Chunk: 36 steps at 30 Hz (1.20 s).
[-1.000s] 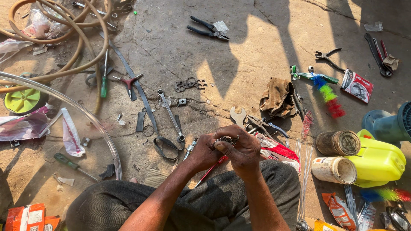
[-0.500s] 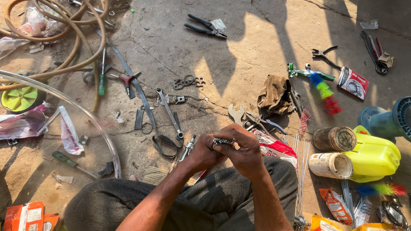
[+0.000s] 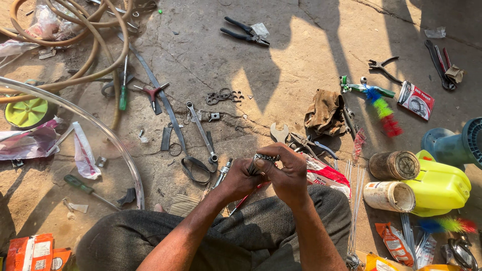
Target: The person is assembling a bicycle wheel by inserting spokes into the hub. They hold a bundle of spokes, separate them, and insert them one by one into the hub flanges, then arrange them around the hub.
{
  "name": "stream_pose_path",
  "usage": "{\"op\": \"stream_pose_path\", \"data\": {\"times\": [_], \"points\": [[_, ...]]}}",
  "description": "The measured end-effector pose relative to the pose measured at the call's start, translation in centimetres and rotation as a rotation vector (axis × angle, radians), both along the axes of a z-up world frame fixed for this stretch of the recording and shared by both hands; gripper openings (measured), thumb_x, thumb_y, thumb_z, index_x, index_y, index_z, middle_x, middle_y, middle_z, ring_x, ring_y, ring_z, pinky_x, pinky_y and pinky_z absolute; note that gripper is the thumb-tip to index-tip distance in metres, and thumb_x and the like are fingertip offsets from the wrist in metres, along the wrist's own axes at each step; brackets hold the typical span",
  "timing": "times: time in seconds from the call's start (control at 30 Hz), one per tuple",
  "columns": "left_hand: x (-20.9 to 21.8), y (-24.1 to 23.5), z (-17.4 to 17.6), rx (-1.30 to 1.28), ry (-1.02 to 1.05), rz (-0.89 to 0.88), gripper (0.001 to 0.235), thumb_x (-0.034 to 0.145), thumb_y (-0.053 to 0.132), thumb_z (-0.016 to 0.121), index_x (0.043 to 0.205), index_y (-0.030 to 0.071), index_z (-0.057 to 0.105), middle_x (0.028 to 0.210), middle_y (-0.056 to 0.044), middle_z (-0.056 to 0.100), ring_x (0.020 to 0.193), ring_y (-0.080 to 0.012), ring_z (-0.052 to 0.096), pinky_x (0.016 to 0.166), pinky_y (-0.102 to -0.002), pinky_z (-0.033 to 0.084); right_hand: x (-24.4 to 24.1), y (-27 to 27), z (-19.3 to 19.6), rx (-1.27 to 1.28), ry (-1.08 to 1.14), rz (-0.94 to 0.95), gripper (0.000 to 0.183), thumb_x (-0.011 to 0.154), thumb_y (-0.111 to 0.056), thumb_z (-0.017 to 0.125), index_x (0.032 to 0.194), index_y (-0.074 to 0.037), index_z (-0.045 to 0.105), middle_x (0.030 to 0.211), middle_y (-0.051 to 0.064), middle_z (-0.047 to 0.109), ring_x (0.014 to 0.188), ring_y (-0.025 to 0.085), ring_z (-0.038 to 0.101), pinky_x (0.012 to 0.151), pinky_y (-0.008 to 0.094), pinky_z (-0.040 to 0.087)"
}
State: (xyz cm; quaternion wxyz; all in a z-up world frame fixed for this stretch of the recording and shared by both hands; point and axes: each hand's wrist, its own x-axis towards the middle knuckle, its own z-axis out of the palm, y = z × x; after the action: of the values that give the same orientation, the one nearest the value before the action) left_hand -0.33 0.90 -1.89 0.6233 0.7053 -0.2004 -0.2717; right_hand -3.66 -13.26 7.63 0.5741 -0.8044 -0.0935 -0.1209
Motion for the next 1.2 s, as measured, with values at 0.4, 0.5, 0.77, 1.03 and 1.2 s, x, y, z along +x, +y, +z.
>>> {"op": "stream_pose_path", "data": {"times": [0.4, 0.5, 0.77, 1.03, 1.2], "points": [[0.2, 0.3, 0.1, 0.094, 0.062, -0.001, 0.024, 0.093, 0.03, 0.075, 0.087, 0.007, 0.072, 0.072, -0.002, 0.07, 0.07, -0.0105, 0.069, 0.063, -0.032, 0.058, 1.2, -0.6, -1.4, 0.14, 0.168, 0.007, 0.027, 0.091, -0.015, 0.077, 0.113, -0.002, 0.07, 0.099, 0.006, 0.072, 0.088, 0.011, 0.071, 0.074, 0.026, 0.063], [0.4, 0.3, -0.1, 0.085, 0.118, -0.033, 0.022, 0.091, 0.031, 0.075, 0.091, 0.009, 0.075, 0.074, 0.0, 0.073, 0.07, -0.009, 0.068, 0.063, -0.031, 0.056, 1.7, -1.6, -2.0, 0.134, 0.315, 0.016, 0.022, 0.091, -0.016, 0.077, 0.108, -0.003, 0.071, 0.096, 0.005, 0.071, 0.084, 0.01, 0.071, 0.071, 0.026, 0.062], [1.0, 0.4, -0.8, 0.034, 0.326, -0.016, 0.028, 0.09, 0.037, 0.073, 0.099, 0.011, 0.072, 0.071, 0.001, 0.065, 0.053, -0.0097, 0.048, 0.046, -0.03, 0.039, 3.7, -1.7, -2.7, -0.06, 0.21, 0.029, 0.021, 0.093, -0.015, 0.076, 0.113, -0.009, 0.074, 0.105, 0.004, 0.072, 0.094, 0.013, 0.07, 0.078, 0.028, 0.061], [1.6, 0.5, -1.6, -0.049, 0.234, -0.083, 0.03, 0.098, 0.038, 0.068, 0.098, 0.009, 0.074, 0.077, -0.001, 0.072, 0.064, -0.0041, 0.064, 0.053, -0.026, 0.051, 5.4, -2.8, -1.8, -0.235, 0.004, 0.214, 0.017, 0.088, -0.008, 0.078, 0.105, -0.009, 0.074, 0.098, 0.004, 0.074, 0.091, 0.013, 0.073, 0.076, 0.028, 0.06], [1.7, 0.9, -1.5, 0.042, 0.231, -0.041, 0.029, 0.096, 0.039, 0.068, 0.103, 0.011, 0.074, 0.076, -0.001, 0.069, 0.055, -0.0088, 0.055, 0.046, -0.028, 0.045, 6.8, -2.4, -1.9, -0.254, 0.092, 0.12, 0.004, 0.096, -0.008, 0.074, 0.1, -0.007, 0.075, 0.092, 0.006, 0.074, 0.084, 0.014, 0.07, 0.072, 0.028, 0.061]]}}
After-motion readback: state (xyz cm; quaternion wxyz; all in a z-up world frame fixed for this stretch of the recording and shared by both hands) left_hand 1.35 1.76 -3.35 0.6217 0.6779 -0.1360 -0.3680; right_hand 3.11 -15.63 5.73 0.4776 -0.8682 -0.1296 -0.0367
